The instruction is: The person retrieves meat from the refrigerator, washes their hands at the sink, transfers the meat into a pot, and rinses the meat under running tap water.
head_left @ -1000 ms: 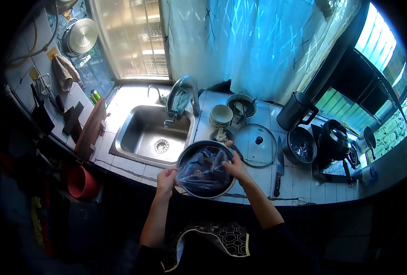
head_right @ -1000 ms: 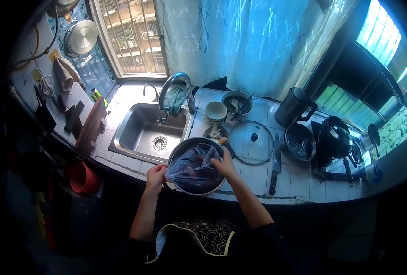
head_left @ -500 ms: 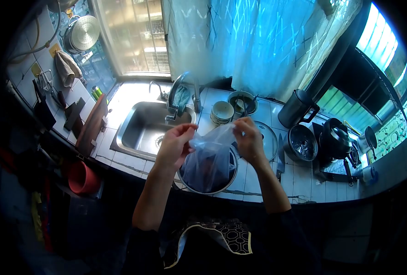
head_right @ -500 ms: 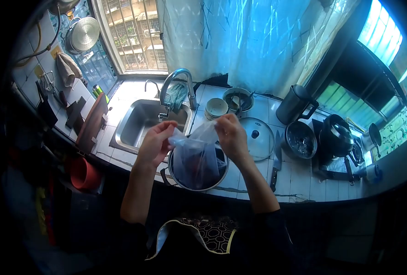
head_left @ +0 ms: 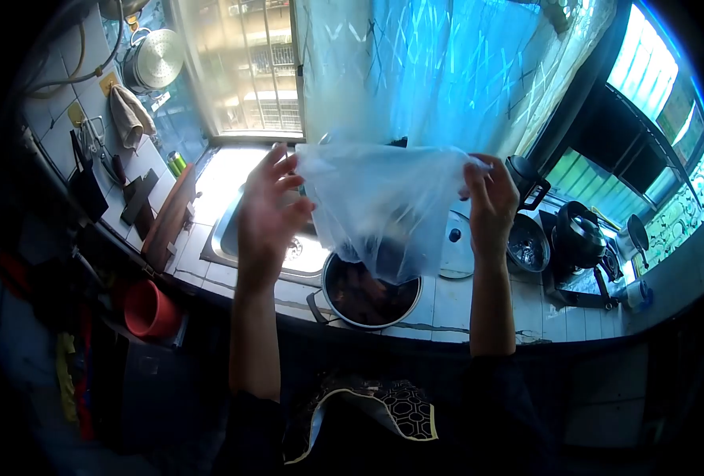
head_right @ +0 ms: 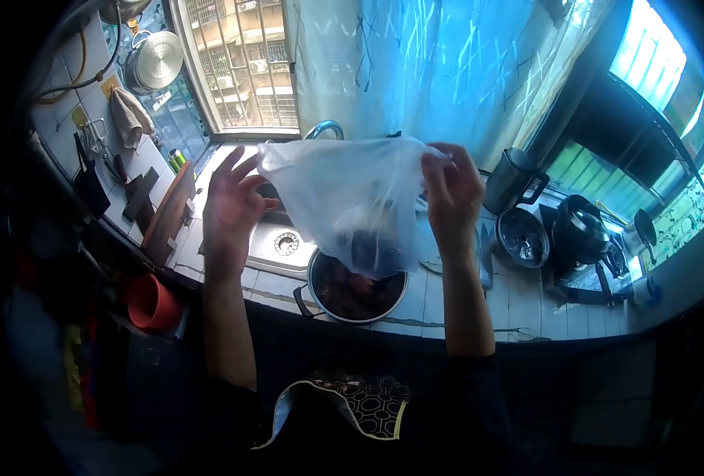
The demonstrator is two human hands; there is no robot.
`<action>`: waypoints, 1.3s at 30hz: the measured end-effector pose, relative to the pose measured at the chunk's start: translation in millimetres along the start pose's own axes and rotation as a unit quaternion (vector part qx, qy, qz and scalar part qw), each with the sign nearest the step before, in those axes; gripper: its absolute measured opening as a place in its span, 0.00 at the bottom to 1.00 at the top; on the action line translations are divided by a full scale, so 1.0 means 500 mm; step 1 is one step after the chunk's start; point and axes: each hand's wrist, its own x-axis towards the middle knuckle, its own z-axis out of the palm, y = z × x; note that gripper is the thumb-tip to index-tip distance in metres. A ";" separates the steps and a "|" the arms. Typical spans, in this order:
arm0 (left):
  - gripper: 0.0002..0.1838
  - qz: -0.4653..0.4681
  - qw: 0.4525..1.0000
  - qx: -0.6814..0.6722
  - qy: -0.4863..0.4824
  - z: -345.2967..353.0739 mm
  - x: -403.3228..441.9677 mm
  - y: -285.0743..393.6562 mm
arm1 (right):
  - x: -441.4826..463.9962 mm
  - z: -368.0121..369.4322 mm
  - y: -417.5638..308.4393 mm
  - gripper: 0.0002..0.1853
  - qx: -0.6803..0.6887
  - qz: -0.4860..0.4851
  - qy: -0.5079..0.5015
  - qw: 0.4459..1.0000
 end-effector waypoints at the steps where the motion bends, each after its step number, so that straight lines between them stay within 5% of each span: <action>1: 0.31 0.036 0.986 0.154 0.050 -0.017 -0.019 -0.018 | 0.007 0.033 -0.024 0.07 0.015 0.022 -0.001 1.000; 3: 0.34 0.097 0.921 0.353 0.133 -0.051 -0.069 -0.066 | 0.022 0.102 -0.065 0.10 0.115 0.060 -0.057 0.990; 9: 0.67 0.042 0.960 0.273 0.035 -0.090 -0.246 -0.161 | 0.014 0.375 -0.147 0.18 0.307 0.333 -0.172 0.875; 14: 0.64 0.112 0.957 0.238 0.122 -0.144 -0.269 -0.143 | -0.077 0.561 -0.209 0.24 0.306 0.465 -0.256 0.790; 17: 0.49 0.122 0.928 0.258 0.241 -0.217 -0.283 -0.104 | -0.145 0.661 -0.214 0.25 0.263 0.416 -0.318 0.810; 19: 0.32 0.072 0.916 0.234 0.317 -0.303 -0.302 -0.147 | -0.179 0.723 -0.202 0.29 0.228 0.387 -0.456 0.768; 20: 0.32 0.072 0.908 0.244 0.332 -0.329 -0.313 -0.143 | -0.200 0.736 -0.209 0.31 0.214 0.369 -0.497 0.756; 22: 0.28 -0.062 0.873 -0.205 0.437 -0.363 -0.310 -0.082 | -0.227 0.755 -0.212 0.32 0.192 0.194 -0.543 0.794; 25: 0.28 -0.074 0.844 -0.239 0.474 -0.458 -0.350 -0.090 | -0.278 0.741 -0.192 0.23 0.221 -0.093 -0.498 0.834; 27: 0.28 -0.050 0.838 -0.226 0.494 -0.523 -0.389 -0.111 | -0.325 0.725 -0.184 0.27 0.018 -0.179 -0.533 0.827; 31: 0.33 -0.138 0.829 -0.182 0.511 -0.659 -0.467 -0.130 | -0.452 0.836 -0.082 0.50 -0.154 -0.193 -0.635 0.732; 34: 0.30 -0.198 0.817 -0.166 0.515 -0.766 -0.497 -0.110 | -0.517 0.985 0.009 0.19 -0.181 -0.145 -0.743 0.628; 35: 0.30 -0.195 0.814 -0.157 0.524 -0.805 -0.493 -0.100 | -0.530 1.030 0.021 0.19 -0.169 -0.149 -0.746 0.626; 39: 0.21 -0.254 0.781 -0.133 0.554 -0.952 -0.492 -0.068 | -0.568 1.189 0.020 0.07 -0.091 -0.051 -0.618 0.779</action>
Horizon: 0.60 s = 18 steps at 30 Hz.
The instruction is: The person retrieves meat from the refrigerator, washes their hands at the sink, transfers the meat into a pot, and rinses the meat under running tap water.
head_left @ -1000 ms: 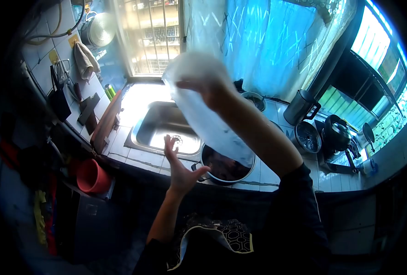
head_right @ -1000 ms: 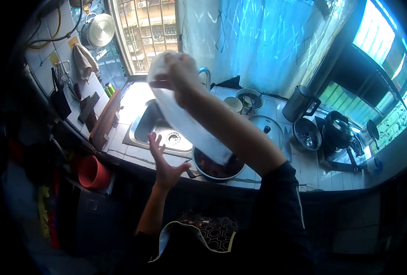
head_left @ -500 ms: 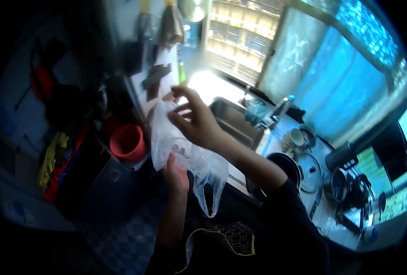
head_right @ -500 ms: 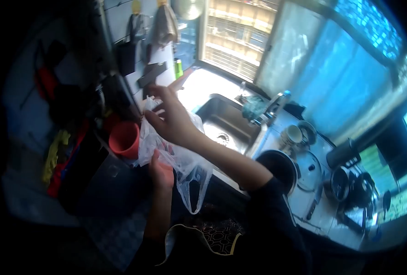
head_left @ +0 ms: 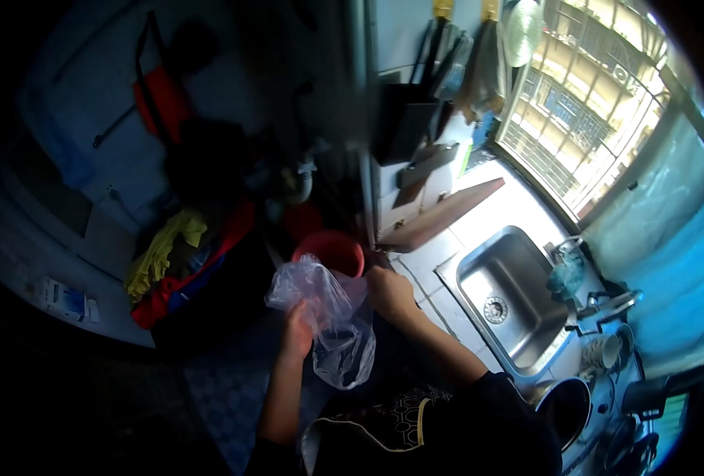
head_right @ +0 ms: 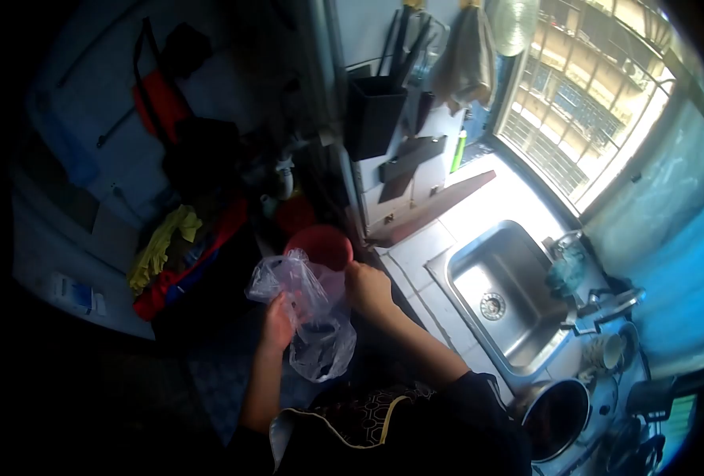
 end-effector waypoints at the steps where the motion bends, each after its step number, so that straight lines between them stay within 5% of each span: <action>1: 0.21 0.001 1.000 -0.001 0.012 -0.030 0.034 0.008 | 0.034 0.021 -0.005 0.07 0.001 0.013 0.039 0.999; 5: 0.18 -0.051 0.995 -0.079 -0.040 -0.114 0.115 0.010 | 0.147 0.080 -0.016 0.06 0.063 0.030 0.147 0.987; 10: 0.19 -0.088 0.979 -0.160 -0.087 -0.155 0.207 0.003 | 0.226 0.076 -0.062 0.09 0.053 0.054 0.154 0.985; 12: 0.22 -0.119 0.970 -0.196 -0.078 -0.157 0.240 0.015 | 0.235 0.048 -0.105 0.11 0.070 -0.119 0.263 0.955; 13: 0.22 -0.128 0.969 -0.193 -0.083 -0.131 0.238 0.045 | 0.232 0.036 -0.122 0.11 0.064 -0.110 0.267 0.955; 16: 0.27 -0.131 0.960 -0.174 -0.174 -0.108 0.264 0.105 | 0.234 0.030 -0.160 0.10 0.193 -0.256 0.023 0.947; 18: 0.27 -0.147 0.965 -0.137 -0.170 -0.116 0.297 0.123 | 0.254 0.081 -0.158 0.10 0.122 -0.186 -0.147 0.964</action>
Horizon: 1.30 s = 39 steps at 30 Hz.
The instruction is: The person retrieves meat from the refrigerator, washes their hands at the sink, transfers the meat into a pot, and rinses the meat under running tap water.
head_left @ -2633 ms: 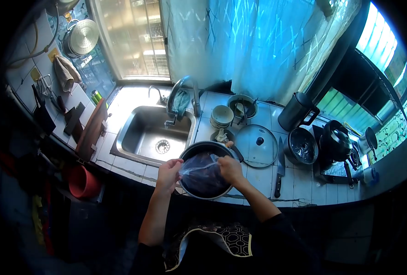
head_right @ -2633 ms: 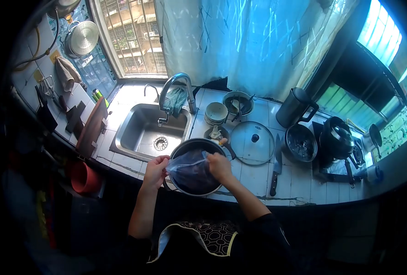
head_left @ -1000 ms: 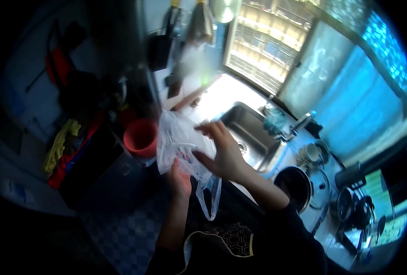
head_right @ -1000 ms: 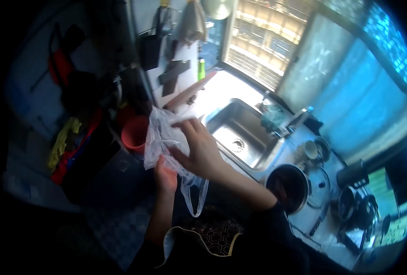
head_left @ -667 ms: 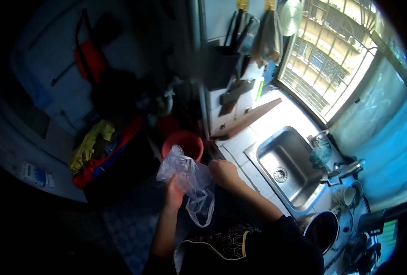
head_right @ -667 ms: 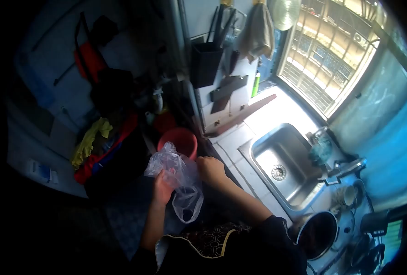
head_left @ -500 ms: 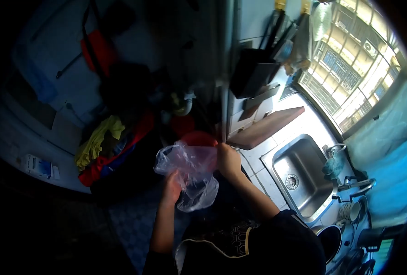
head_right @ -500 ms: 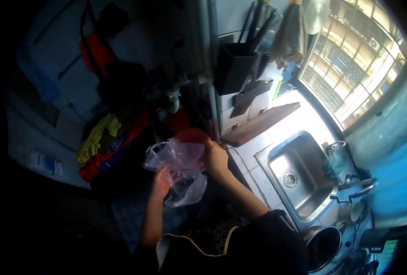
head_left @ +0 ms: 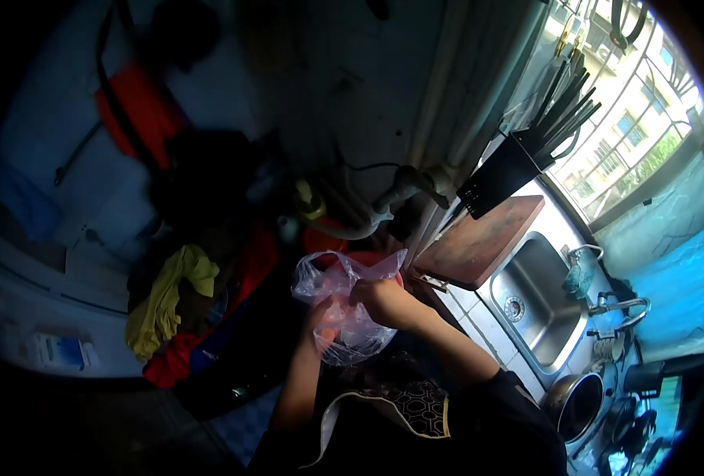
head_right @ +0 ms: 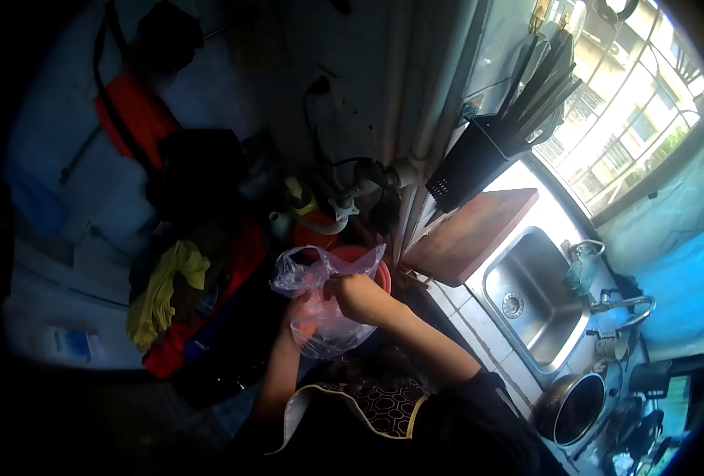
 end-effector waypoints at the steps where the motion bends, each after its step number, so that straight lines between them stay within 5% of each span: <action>1: 0.27 -0.012 0.999 0.036 0.017 -0.008 0.009 0.012 | 0.016 0.047 0.061 0.11 -0.034 0.068 -0.088 0.993; 2: 0.26 -0.098 0.995 0.029 -0.020 -0.041 0.029 0.022 | 0.027 0.094 0.129 0.10 -0.111 0.109 -0.153 0.976; 4: 0.22 -0.060 0.996 0.067 -0.017 -0.061 0.057 0.017 | 0.052 0.129 0.189 0.15 -0.205 0.195 -0.282 0.917; 7: 0.20 -0.028 0.997 0.069 -0.002 -0.030 0.035 0.025 | 0.049 0.146 0.200 0.21 -0.335 0.277 -0.178 0.883; 9: 0.27 -0.065 0.978 0.169 0.101 -0.066 0.026 0.009 | 0.047 0.164 0.221 0.27 -0.274 0.338 -0.249 0.865; 10: 0.35 -0.018 0.981 0.186 0.061 -0.045 0.005 0.014 | 0.040 0.201 0.259 0.25 -0.313 0.348 -0.228 0.854; 11: 0.41 0.018 0.953 0.275 0.124 -0.030 -0.006 0.008 | 0.033 0.239 0.300 0.24 -0.352 0.357 -0.206 0.840; 13: 0.41 0.212 0.866 0.443 0.093 0.004 -0.028 0.006 | 0.049 0.272 0.311 0.24 -0.453 0.361 -0.129 0.805; 14: 0.36 0.325 0.713 0.612 0.108 0.031 -0.043 0.023 | 0.056 0.273 0.304 0.23 -0.492 0.311 -0.058 0.811; 17: 0.26 0.354 0.677 0.644 0.040 0.110 -0.068 0.073 | 0.080 0.217 0.218 0.21 -0.505 0.249 -0.013 0.826; 19: 0.12 0.348 0.695 0.626 -0.056 0.132 -0.057 0.076 | 0.087 0.195 0.201 0.20 -0.492 0.238 -0.037 0.837; 21: 0.12 0.276 0.671 0.674 -0.139 0.116 -0.024 0.059 | 0.086 0.195 0.228 0.17 -0.484 0.223 -0.032 0.846; 23: 0.12 0.279 0.574 0.762 -0.107 0.088 0.034 0.027 | 0.047 0.195 0.249 0.15 -0.502 0.061 0.076 0.859; 24: 0.11 0.272 0.504 0.816 -0.083 0.052 0.064 0.012 | 0.039 0.204 0.271 0.14 -0.456 0.069 0.051 0.886; 27: 0.09 0.059 0.306 0.950 -0.033 0.004 0.106 0.004 | 0.013 0.223 0.306 0.11 -0.416 0.046 0.062 0.906; 29: 0.09 0.060 0.289 0.955 -0.031 -0.001 0.126 0.003 | -0.005 0.249 0.332 0.09 -0.336 0.165 0.006 0.927; 31: 0.09 0.050 0.296 0.953 -0.038 -0.007 0.137 0.005 | -0.004 0.247 0.328 0.08 -0.326 0.143 -0.040 0.934; 33: 0.10 0.054 0.283 0.956 -0.059 -0.005 0.143 0.007 | 0.016 0.254 0.318 0.08 -0.234 0.211 -0.232 0.920; 39: 0.09 -0.018 0.235 0.970 -0.061 -0.025 0.144 0.023 | 0.044 0.323 0.390 0.19 0.059 0.161 -0.270 0.948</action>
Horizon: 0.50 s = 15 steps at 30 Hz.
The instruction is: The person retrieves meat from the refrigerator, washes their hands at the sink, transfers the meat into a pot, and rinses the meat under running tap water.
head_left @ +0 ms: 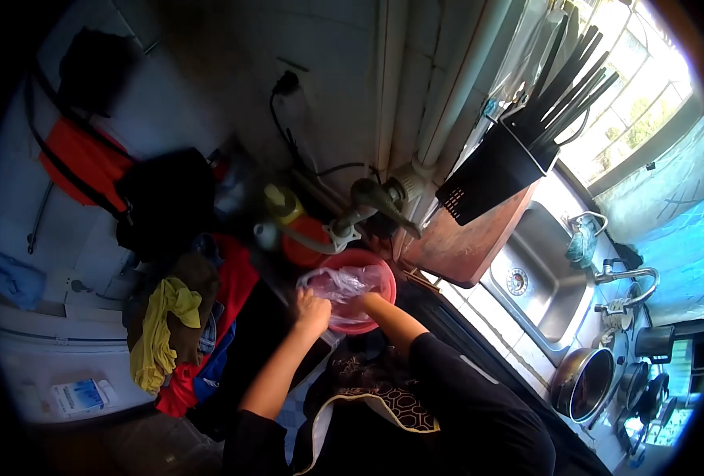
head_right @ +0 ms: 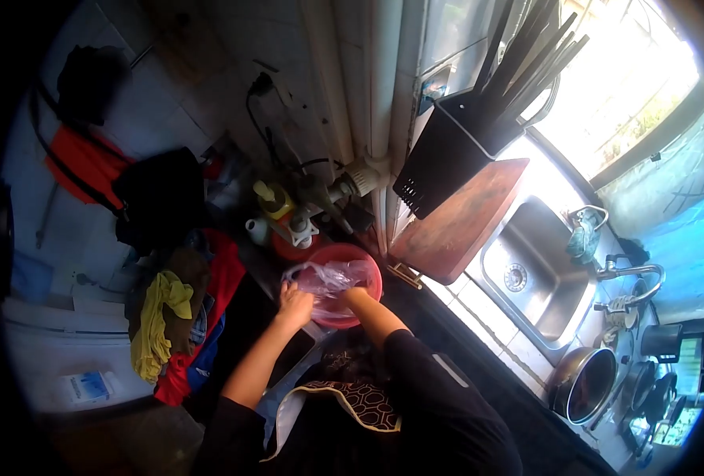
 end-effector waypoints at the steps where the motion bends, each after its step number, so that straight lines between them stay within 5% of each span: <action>1: 0.11 -0.013 0.996 0.038 -0.081 -0.010 0.004 -0.006 | -0.001 -0.003 0.004 0.19 0.010 -0.001 -0.009 1.000; 4: 0.10 -0.031 0.999 -0.013 -0.034 -0.013 0.000 -0.023 | -0.021 -0.009 -0.010 0.20 -0.007 0.028 -0.031 0.999; 8: 0.16 -0.084 0.984 -0.079 -0.135 -0.073 0.017 -0.025 | -0.083 -0.047 -0.092 0.22 -0.143 0.092 -0.051 0.984; 10: 0.17 -0.095 0.984 -0.077 -0.132 -0.054 0.037 -0.039 | -0.143 -0.029 -0.115 0.18 -0.220 -0.046 0.037 0.974; 15: 0.20 -0.061 0.975 0.014 -0.213 -0.017 0.068 -0.038 | -0.253 0.101 -0.120 0.18 -0.255 -0.012 0.003 0.967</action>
